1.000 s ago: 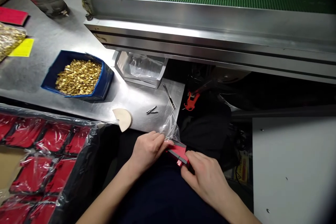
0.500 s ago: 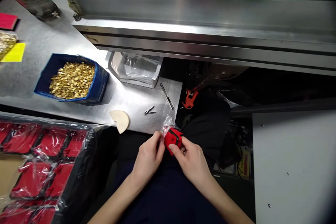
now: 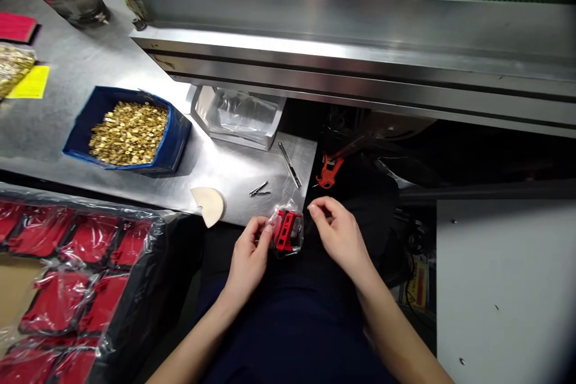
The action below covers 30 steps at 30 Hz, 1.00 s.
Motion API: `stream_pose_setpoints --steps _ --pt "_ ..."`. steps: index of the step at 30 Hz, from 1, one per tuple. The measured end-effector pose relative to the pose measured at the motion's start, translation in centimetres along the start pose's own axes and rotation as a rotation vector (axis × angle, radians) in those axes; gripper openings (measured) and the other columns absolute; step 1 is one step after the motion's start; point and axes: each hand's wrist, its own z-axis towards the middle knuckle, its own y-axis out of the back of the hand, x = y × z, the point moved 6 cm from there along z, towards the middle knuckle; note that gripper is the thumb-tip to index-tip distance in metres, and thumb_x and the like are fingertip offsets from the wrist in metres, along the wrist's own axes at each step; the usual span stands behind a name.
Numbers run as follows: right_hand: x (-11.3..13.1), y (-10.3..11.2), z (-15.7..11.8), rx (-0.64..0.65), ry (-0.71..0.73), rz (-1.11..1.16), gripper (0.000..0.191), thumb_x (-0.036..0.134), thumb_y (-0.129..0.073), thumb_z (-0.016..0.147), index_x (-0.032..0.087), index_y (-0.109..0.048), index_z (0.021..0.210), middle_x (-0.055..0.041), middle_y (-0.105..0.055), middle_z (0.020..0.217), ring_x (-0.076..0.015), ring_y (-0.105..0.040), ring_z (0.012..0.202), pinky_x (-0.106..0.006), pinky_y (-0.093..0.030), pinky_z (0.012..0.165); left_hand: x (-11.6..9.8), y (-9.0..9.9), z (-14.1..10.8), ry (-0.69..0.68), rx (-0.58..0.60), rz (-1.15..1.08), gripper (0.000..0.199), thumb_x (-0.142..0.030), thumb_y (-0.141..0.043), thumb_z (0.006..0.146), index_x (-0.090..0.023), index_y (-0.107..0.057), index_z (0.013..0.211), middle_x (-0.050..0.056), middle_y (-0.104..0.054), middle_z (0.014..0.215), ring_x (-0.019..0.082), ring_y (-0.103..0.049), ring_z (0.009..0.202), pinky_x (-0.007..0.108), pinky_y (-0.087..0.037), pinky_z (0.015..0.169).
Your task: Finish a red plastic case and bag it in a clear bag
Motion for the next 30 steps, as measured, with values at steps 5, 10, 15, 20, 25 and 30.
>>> stream_pose_setpoints --steps 5,10,15,20,25,30 --pt "-0.8 -3.2 6.2 0.434 0.094 0.014 0.023 0.04 -0.066 0.093 0.02 -0.075 0.098 -0.0018 -0.075 0.088 -0.0156 -0.067 0.078 -0.024 -0.049 0.068 0.2 0.1 1.1 -0.014 -0.012 -0.026 0.029 -0.048 -0.052 0.101 -0.021 -0.063 0.104 0.001 -0.067 0.088 0.018 -0.06 0.078 0.028 -0.049 0.071" --pt "0.0 -3.0 6.7 0.438 0.131 -0.113 0.014 0.03 -0.068 0.09 0.02 -0.075 0.083 0.0016 -0.072 0.076 -0.0133 -0.063 0.068 -0.024 -0.042 0.064 0.0 1.6 0.6 -0.008 -0.086 -0.001 0.03 -0.046 -0.062 0.095 -0.023 -0.058 0.115 -0.001 -0.061 0.09 0.015 -0.058 0.074 0.026 -0.048 0.069" --pt "1.1 -1.3 3.8 0.303 0.168 -0.196 0.014 0.027 -0.059 0.097 0.023 -0.072 0.093 0.0016 -0.072 0.082 -0.014 -0.064 0.075 -0.025 -0.042 0.07 0.4 2.5 -1.5 0.067 -0.149 0.16 0.035 -0.049 -0.07 0.09 -0.025 -0.055 0.109 -0.003 -0.061 0.092 0.012 -0.055 0.065 0.025 -0.045 0.063" --pt "0.3 -1.5 2.6 0.255 0.173 -0.23 0.02 0.028 -0.051 0.103 0.023 -0.07 0.099 0.0003 -0.072 0.086 -0.0152 -0.065 0.076 -0.026 -0.042 0.07 1.9 1.6 -2.1 0.185 0.012 0.156 0.04 -0.059 -0.061 0.093 -0.021 -0.062 0.082 -0.004 -0.057 0.067 0.013 -0.05 0.055 0.025 -0.036 0.054" --pt "0.2 -1.3 2.0 0.145 0.191 -0.329 0.021 0.031 -0.049 0.105 0.026 -0.069 0.102 -0.0005 -0.072 0.102 -0.0179 -0.067 0.089 -0.028 -0.041 0.075 0.8 1.7 -2.1 0.12 0.045 0.145 0.036 -0.056 -0.055 0.098 -0.022 -0.065 0.09 -0.003 -0.058 0.071 0.015 -0.052 0.063 0.026 -0.039 0.06" --pt "0.5 -1.1 0.8 0.1 0.162 -0.341 0.022 0.032 -0.047 0.107 0.025 -0.066 0.1 0.0007 -0.073 0.093 -0.0169 -0.067 0.08 -0.028 -0.04 0.072 -1.7 1.9 -2.9 -0.017 0.01 0.157 0.031 -0.049 -0.052 0.102 -0.022 -0.06 0.089 -0.003 -0.054 0.072 0.014 -0.047 0.064 0.027 -0.037 0.061"
